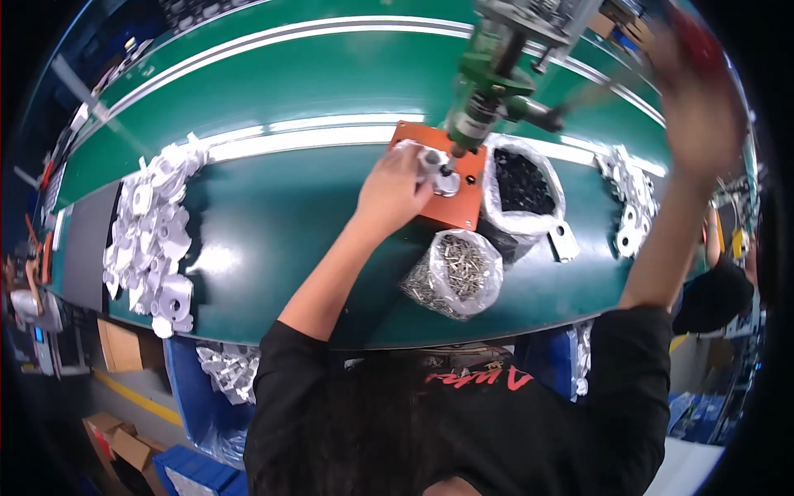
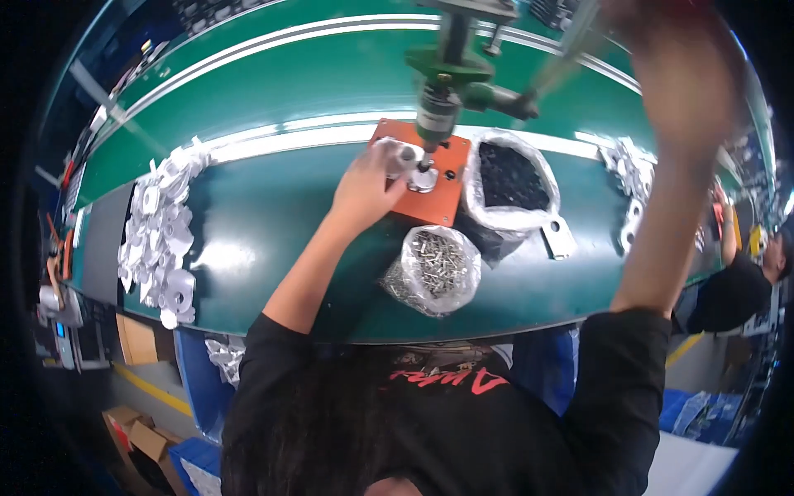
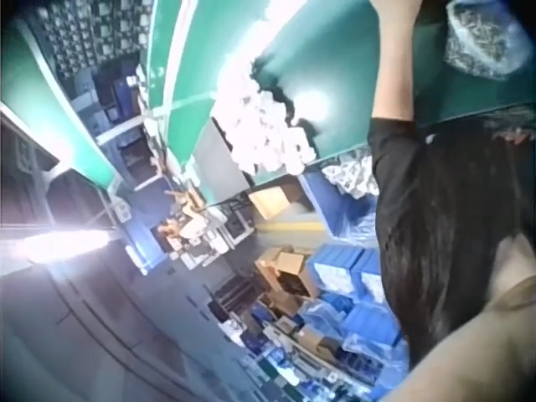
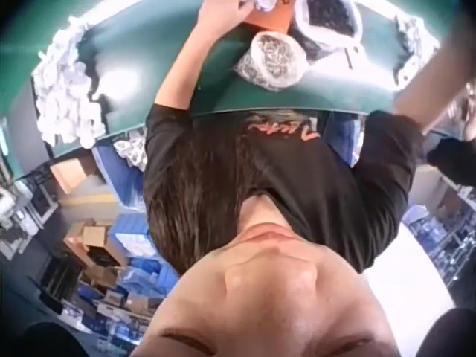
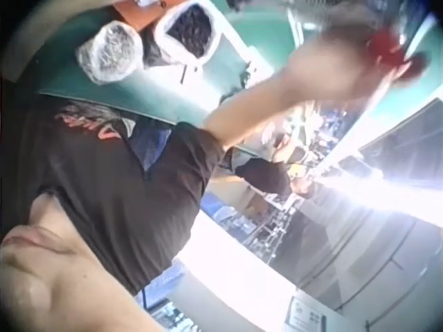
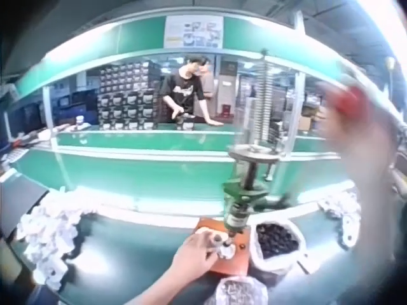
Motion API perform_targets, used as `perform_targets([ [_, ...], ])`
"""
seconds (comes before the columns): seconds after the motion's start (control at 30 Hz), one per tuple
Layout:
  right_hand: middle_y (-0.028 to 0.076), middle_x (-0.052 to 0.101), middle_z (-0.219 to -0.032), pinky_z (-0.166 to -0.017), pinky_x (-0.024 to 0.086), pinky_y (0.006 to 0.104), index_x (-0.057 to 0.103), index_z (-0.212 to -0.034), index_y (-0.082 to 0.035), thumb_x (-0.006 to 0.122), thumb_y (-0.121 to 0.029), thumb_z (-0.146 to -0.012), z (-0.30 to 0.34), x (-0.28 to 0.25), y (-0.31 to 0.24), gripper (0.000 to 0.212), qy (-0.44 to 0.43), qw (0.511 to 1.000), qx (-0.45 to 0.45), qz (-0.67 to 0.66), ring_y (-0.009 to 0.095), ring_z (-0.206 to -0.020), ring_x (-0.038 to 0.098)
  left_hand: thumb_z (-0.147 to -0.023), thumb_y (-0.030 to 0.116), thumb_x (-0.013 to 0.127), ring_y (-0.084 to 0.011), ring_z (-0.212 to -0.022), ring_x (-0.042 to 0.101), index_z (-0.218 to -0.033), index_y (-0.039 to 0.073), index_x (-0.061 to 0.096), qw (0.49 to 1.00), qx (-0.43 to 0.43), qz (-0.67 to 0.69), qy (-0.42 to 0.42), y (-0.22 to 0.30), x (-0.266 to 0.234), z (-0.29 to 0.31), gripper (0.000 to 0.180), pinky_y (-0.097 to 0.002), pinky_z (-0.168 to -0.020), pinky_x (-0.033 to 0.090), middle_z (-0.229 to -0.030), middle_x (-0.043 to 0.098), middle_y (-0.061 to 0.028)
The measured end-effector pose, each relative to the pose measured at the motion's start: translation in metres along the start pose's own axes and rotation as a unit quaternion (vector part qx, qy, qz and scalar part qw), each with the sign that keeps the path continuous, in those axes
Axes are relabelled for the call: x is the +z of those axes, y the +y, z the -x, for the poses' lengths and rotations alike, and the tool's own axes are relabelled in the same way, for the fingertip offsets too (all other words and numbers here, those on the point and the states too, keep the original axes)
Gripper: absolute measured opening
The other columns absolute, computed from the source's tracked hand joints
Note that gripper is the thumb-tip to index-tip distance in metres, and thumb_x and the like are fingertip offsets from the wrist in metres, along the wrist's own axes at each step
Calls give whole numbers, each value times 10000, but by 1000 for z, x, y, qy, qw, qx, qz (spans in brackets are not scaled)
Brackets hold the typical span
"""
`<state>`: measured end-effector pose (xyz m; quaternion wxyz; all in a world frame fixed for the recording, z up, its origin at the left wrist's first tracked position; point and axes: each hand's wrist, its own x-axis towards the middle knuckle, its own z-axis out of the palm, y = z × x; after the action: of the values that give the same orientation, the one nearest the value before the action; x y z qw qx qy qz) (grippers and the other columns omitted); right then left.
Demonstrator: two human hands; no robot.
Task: Assembling plastic housing components and small inserts using a manual press machine on an assembly line.
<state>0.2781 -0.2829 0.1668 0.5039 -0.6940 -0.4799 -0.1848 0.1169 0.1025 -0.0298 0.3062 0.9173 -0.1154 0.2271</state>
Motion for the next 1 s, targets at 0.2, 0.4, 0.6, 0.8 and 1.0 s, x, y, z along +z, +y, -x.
perform_targets([
  [0.2, 54, 594, -1021, -758, 480, 281, 491, -1203, -57, 450, -337, -955, -71, 130, 55, 376, -153, 844, 220, -465, 163, -874, 589, -798, 358, 606, -390, -1369, 211, -1193, 101, 491, 977, -26, -69, -200, -32, -23, -17, 485, -509, -1106, 179, -1355, 406, -174],
  [0.4, 169, 661, -1016, -800, 490, 336, 607, -1088, 13, 557, -343, -858, 58, 27, 60, 426, 30, 904, 354, 237, 267, -926, 638, -707, 369, 673, -294, -868, 558, -1007, 92, 608, 966, -5, -121, -226, -5, -62, -48, 414, -389, -762, 436, -902, 576, -132],
  [0.6, 235, 643, -979, -809, 487, 444, 638, -1019, -12, 618, -374, -792, 192, -48, 80, 428, -13, 590, 562, 580, 358, -954, 620, -810, 275, 644, -335, -910, 552, -1006, 32, 578, 977, -99, -182, -45, -64, -59, -70, 319, -400, -785, 441, -936, 551, -177],
  [0.8, 265, 546, -1195, -850, 472, 460, 449, -1278, -13, 636, -512, -770, 249, -23, 66, 737, -51, 614, 521, 591, 404, -1058, 561, -783, 207, 700, -358, -1059, 525, -1134, 13, 514, 991, 38, -103, 74, -104, -53, -23, 442, -397, -908, 426, -1121, 571, -183],
  [1.0, 176, 583, -1100, -793, 492, 454, 456, -1247, -64, 591, -223, -826, 317, -31, 101, 470, -24, 554, 484, 677, 371, -973, 597, -734, 245, 717, -366, -1119, 499, -1164, 30, 504, 932, -207, -283, 97, -94, -161, 92, 526, -430, -939, 400, -1164, 552, -198],
])
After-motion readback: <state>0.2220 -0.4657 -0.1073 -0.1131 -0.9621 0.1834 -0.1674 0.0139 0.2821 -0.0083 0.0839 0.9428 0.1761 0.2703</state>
